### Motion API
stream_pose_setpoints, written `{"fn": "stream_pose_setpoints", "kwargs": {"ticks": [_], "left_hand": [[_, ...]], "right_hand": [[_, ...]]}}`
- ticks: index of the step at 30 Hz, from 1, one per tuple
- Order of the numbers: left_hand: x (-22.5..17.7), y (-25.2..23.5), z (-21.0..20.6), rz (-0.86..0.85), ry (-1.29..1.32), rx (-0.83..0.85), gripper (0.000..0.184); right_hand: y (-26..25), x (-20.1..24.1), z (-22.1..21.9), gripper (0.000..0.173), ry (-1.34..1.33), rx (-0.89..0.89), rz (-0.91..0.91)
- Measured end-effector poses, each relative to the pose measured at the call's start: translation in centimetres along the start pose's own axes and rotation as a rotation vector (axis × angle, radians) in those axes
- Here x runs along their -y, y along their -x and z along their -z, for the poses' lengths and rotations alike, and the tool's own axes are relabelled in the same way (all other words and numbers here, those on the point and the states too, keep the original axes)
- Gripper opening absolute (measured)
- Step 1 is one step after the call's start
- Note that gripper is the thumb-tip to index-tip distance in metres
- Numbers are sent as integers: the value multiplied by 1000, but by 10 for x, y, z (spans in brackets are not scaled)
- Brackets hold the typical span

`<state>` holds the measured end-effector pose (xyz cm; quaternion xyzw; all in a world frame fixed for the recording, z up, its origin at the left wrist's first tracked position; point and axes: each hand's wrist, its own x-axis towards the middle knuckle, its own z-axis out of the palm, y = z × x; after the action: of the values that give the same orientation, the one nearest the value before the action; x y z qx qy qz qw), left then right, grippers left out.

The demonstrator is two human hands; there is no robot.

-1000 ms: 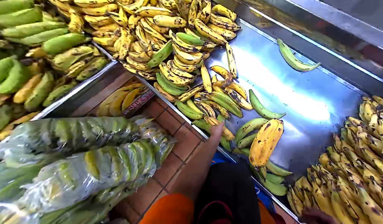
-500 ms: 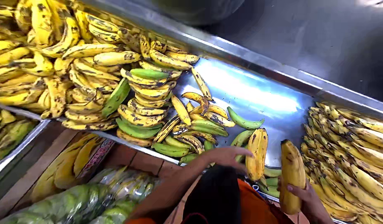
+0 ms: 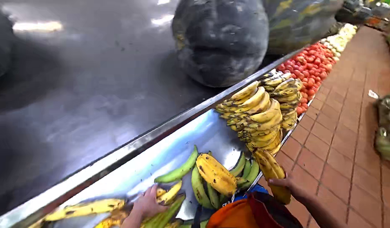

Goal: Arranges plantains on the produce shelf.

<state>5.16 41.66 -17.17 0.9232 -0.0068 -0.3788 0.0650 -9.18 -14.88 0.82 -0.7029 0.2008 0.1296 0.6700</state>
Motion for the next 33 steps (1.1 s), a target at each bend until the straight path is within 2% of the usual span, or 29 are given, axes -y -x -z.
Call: {"fn": "stream_pose_setpoints", "kwargs": {"ticks": [3, 5, 7, 11, 15, 16, 18, 19, 21, 23, 25, 27, 29, 30, 31, 32, 33], "left_hand": [[-7, 5, 2, -143, -109, 69, 119], [-17, 21, 7, -219, -144, 46, 114], [-26, 50, 21, -262, -3, -34, 111], [-54, 133, 43, -250, 752, -311, 96], [-92, 191, 31, -254, 1500, -563, 83], [-104, 196, 24, -328, 1713, -651, 78], [-125, 202, 22, -708, 1994, -740, 75], [-137, 206, 23, -803, 2095, -789, 74], [-156, 212, 19, -785, 2328, -827, 72], [-172, 216, 8, -587, 2509, -748, 66], [-186, 219, -8, -430, 2547, -624, 64], [-202, 218, -15, -323, 2413, -557, 58], [-217, 216, -15, -239, 2202, -428, 61], [-224, 214, -14, -208, 2120, -366, 71], [-232, 214, -14, -186, 2025, -327, 80], [-240, 215, -14, -174, 1888, -319, 87], [-248, 218, -14, -160, 1701, -322, 95]], "right_hand": [[16, -22, 5, 78, 103, -42, 4], [25, -33, 9, 80, 160, -82, -3], [32, -46, 9, 84, 166, -140, -33], [22, -64, 2, 95, 199, -182, -74], [-31, -53, -17, 97, 435, 20, -35], [-50, -45, -25, 95, 526, 106, -27], [-84, -31, -49, 85, 678, 277, -59], [-99, -30, -63, 80, 721, 326, -81], [-126, -38, -86, 74, 762, 361, -78], [-148, -52, -102, 73, 797, 365, -62], [-161, -65, -113, 72, 902, 366, 3], [-156, -64, -128, 70, 1003, 385, 164], [-126, -47, -146, 67, 813, 487, 320], [-106, -33, -154, 66, 616, 596, 309], [-87, -19, -160, 78, 413, 729, 238], [-73, -10, -165, 103, 255, 840, 181], [-64, -3, -167, 121, 161, 926, 131]]}}
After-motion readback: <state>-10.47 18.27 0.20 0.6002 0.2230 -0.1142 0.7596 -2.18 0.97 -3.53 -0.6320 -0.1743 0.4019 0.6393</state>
